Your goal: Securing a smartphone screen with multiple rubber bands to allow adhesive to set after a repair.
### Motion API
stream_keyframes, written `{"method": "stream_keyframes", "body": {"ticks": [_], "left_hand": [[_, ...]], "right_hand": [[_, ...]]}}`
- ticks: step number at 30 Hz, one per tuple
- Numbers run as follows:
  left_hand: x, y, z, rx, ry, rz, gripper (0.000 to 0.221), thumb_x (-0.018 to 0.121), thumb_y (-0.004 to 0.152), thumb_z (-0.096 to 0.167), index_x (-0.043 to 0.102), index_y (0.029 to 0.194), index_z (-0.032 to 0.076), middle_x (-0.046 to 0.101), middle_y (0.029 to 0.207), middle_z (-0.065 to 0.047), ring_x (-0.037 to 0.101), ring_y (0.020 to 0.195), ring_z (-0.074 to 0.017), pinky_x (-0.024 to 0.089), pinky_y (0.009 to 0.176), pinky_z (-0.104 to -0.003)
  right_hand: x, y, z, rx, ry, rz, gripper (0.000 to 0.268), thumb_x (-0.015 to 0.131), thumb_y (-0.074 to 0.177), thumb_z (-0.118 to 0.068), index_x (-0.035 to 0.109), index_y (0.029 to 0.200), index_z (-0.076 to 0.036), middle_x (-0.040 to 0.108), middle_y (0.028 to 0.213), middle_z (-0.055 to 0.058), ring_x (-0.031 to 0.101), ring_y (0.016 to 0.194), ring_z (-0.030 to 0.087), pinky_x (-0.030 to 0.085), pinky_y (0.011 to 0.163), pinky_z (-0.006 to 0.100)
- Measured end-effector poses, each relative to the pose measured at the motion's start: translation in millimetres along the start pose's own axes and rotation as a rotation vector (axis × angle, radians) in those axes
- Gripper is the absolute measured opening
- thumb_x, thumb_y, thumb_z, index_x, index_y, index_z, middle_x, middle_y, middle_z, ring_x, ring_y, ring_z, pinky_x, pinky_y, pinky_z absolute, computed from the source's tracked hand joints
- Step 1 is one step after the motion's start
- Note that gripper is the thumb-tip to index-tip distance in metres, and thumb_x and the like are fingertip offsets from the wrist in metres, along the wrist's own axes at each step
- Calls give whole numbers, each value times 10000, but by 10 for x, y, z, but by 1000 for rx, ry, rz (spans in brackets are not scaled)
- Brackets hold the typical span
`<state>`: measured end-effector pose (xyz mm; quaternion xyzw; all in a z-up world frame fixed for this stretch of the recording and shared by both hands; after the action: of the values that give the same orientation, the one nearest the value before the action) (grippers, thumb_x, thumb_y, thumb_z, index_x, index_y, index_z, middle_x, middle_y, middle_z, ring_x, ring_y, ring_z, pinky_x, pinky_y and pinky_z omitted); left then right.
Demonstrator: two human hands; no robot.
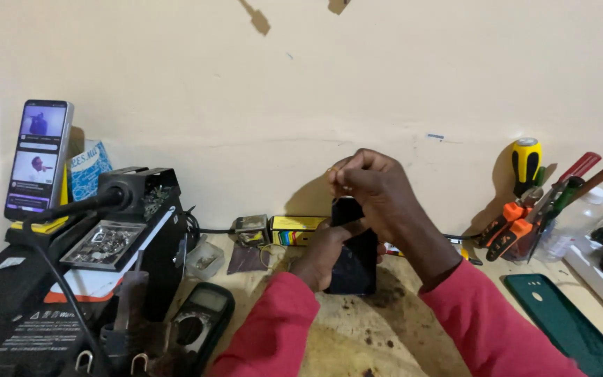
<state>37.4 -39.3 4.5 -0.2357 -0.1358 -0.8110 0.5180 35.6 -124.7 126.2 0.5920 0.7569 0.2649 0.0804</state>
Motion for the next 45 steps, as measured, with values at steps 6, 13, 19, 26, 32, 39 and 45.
{"method": "stream_keyframes", "body": {"ticks": [6,13,19,26,32,39,45], "left_hand": [[102,-148,218,42,-214,67,409,913,842,99,693,1149,-56,770,1017,-336,789,841,-471,695,696,-612],[208,-280,421,139,-210,-23,260,841,880,73,690,1066,-29,777,1055,-365,799,900,-477,670,813,-651],[175,-251,396,47,-230,-64,246,811,875,73,745,1094,-19,795,1099,-312,800,918,-455,660,838,-644],[165,-254,369,64,-190,-45,285,816,865,52,747,1131,-25,788,1131,-311,795,949,-459,657,864,-641],[110,-346,554,462,347,101,213,814,925,82,791,1094,-46,838,960,-274,845,857,-364,706,782,-486],[338,-537,466,1149,1423,-1,568,631,999,113,590,1565,144,706,1214,-156,744,1037,-387,649,824,-467],[369,-552,431,1224,1558,70,601,608,985,62,580,1579,149,650,1181,-187,703,1046,-440,624,845,-477]], "right_hand": [[-672,-169,-111,-8,71,147,77,684,939,38,624,921,-8,702,937,201,746,786,290,595,764,434],[-1101,-333,147,108,156,267,209,643,946,30,661,1153,9,662,923,157,745,737,272,587,611,332],[-1038,-450,480,314,200,265,271,670,928,23,697,1198,34,707,853,159,745,642,240,563,498,261],[-851,-544,382,336,178,278,278,667,988,-53,705,1259,-2,683,749,135,675,543,179,473,413,197],[-971,-516,595,373,149,224,200,679,953,-32,731,1140,14,729,879,165,688,650,194,484,478,235],[-949,-533,599,290,181,194,231,702,905,11,723,1126,75,698,885,154,710,679,212,552,513,255],[-986,-499,535,151,233,165,233,727,884,46,713,1108,112,672,921,171,737,752,270,612,574,298]]}}
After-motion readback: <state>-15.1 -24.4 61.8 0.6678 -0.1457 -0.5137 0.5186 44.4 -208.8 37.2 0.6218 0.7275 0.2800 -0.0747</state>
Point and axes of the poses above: each hand's wrist, its own y-axis towards the middle knuckle, its own x-axis out of the palm, z = x × y, the point moved 4 cm from there along y, towards the middle knuckle
